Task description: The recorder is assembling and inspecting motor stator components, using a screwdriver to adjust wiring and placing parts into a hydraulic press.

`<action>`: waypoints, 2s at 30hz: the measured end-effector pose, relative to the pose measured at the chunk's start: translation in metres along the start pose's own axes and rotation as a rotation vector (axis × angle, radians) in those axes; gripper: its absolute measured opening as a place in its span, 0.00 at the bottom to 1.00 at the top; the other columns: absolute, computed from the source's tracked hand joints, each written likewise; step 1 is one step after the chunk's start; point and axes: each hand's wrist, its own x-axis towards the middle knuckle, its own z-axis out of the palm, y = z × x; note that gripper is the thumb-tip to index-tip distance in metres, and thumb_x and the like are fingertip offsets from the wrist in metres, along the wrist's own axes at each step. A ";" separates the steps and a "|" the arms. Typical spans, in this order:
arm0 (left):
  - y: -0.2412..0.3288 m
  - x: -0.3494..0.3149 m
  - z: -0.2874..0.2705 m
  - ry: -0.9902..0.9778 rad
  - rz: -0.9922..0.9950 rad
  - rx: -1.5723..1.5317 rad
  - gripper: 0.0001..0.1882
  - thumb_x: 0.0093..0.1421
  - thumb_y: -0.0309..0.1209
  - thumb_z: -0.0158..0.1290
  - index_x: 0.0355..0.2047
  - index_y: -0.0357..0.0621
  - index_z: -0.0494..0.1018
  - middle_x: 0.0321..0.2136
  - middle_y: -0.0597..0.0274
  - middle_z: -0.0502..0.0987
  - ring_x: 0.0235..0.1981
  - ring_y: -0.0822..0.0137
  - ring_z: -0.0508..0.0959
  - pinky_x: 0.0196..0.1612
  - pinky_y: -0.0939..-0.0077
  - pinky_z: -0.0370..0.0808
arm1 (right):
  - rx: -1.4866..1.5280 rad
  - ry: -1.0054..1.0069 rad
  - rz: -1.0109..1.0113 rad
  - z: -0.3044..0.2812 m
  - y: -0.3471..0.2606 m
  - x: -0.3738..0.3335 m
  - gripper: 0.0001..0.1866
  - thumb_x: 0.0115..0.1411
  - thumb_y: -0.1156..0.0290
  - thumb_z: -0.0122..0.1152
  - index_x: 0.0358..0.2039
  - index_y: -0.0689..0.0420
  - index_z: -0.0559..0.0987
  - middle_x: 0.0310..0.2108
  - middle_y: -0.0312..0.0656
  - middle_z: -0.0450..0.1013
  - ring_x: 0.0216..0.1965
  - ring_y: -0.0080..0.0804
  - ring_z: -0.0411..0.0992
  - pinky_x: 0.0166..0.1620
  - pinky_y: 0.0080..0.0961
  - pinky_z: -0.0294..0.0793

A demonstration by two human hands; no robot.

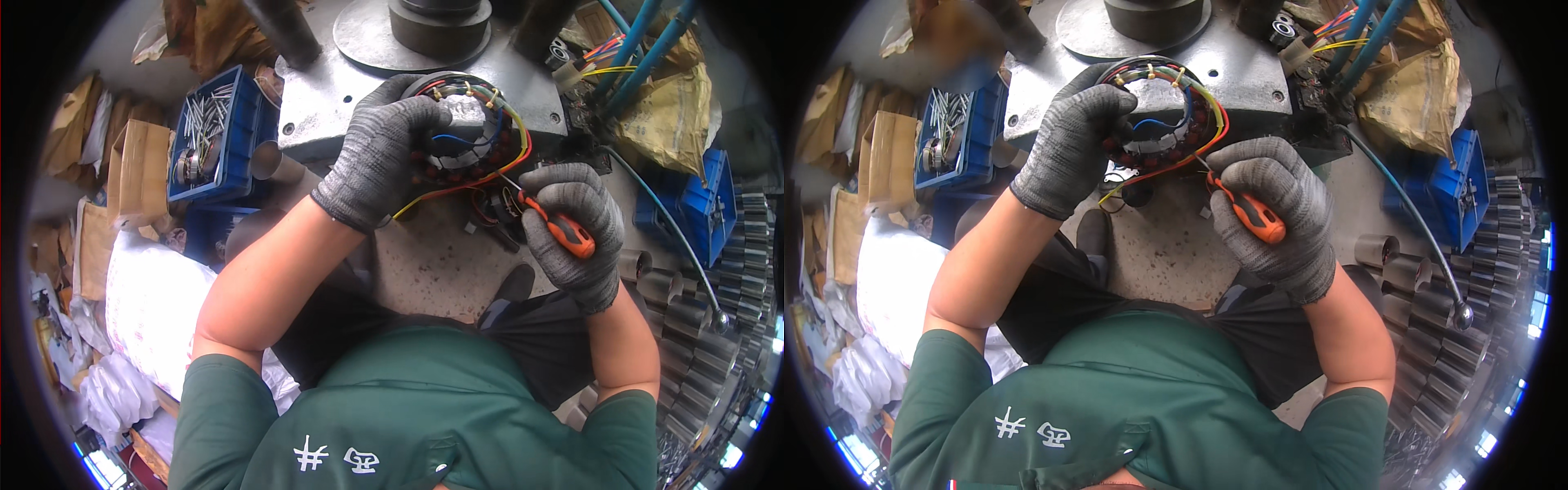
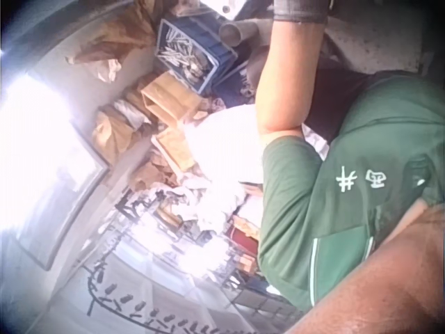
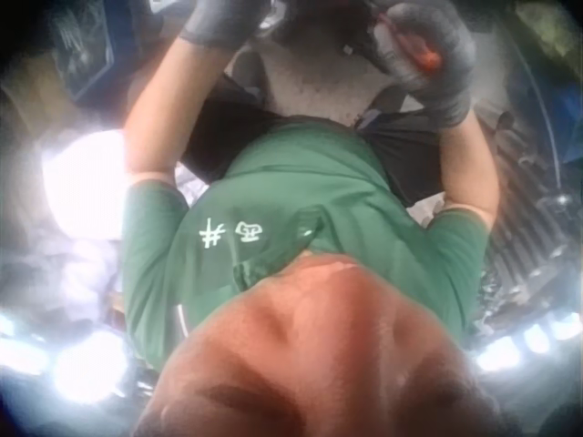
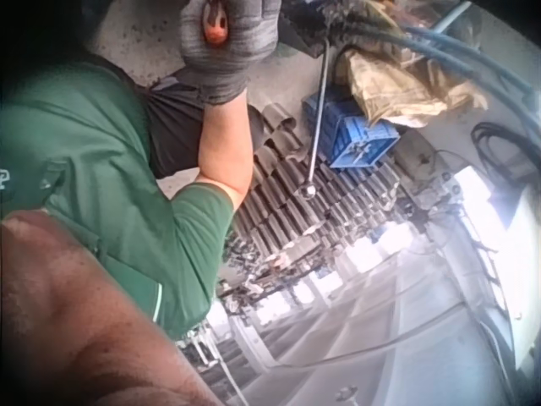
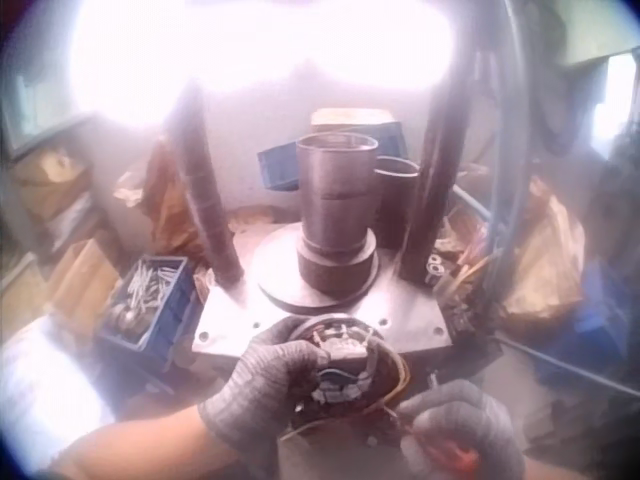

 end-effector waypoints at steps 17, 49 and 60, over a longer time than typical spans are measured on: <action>-0.002 0.001 0.007 0.016 -0.074 0.164 0.18 0.57 0.30 0.58 0.48 0.38 0.75 0.20 0.69 0.72 0.18 0.77 0.71 0.21 0.84 0.69 | -0.001 -0.014 0.039 -0.004 -0.008 0.000 0.17 0.47 0.83 0.70 0.38 0.58 0.78 0.41 0.47 0.79 0.38 0.42 0.81 0.41 0.33 0.83; -0.004 0.007 -0.001 -0.041 -0.083 0.196 0.14 0.56 0.29 0.57 0.43 0.39 0.76 0.23 0.65 0.73 0.18 0.76 0.70 0.22 0.84 0.68 | 0.542 0.095 0.337 -0.022 0.002 -0.003 0.13 0.54 0.83 0.68 0.41 0.63 0.78 0.41 0.48 0.79 0.41 0.33 0.80 0.46 0.29 0.80; -0.011 0.016 -0.008 -0.001 -0.219 0.207 0.07 0.57 0.32 0.59 0.33 0.44 0.75 0.20 0.66 0.70 0.16 0.75 0.68 0.20 0.72 0.74 | 0.094 0.088 0.041 -0.020 0.009 0.002 0.15 0.51 0.87 0.68 0.39 0.63 0.78 0.41 0.49 0.79 0.41 0.36 0.79 0.46 0.29 0.79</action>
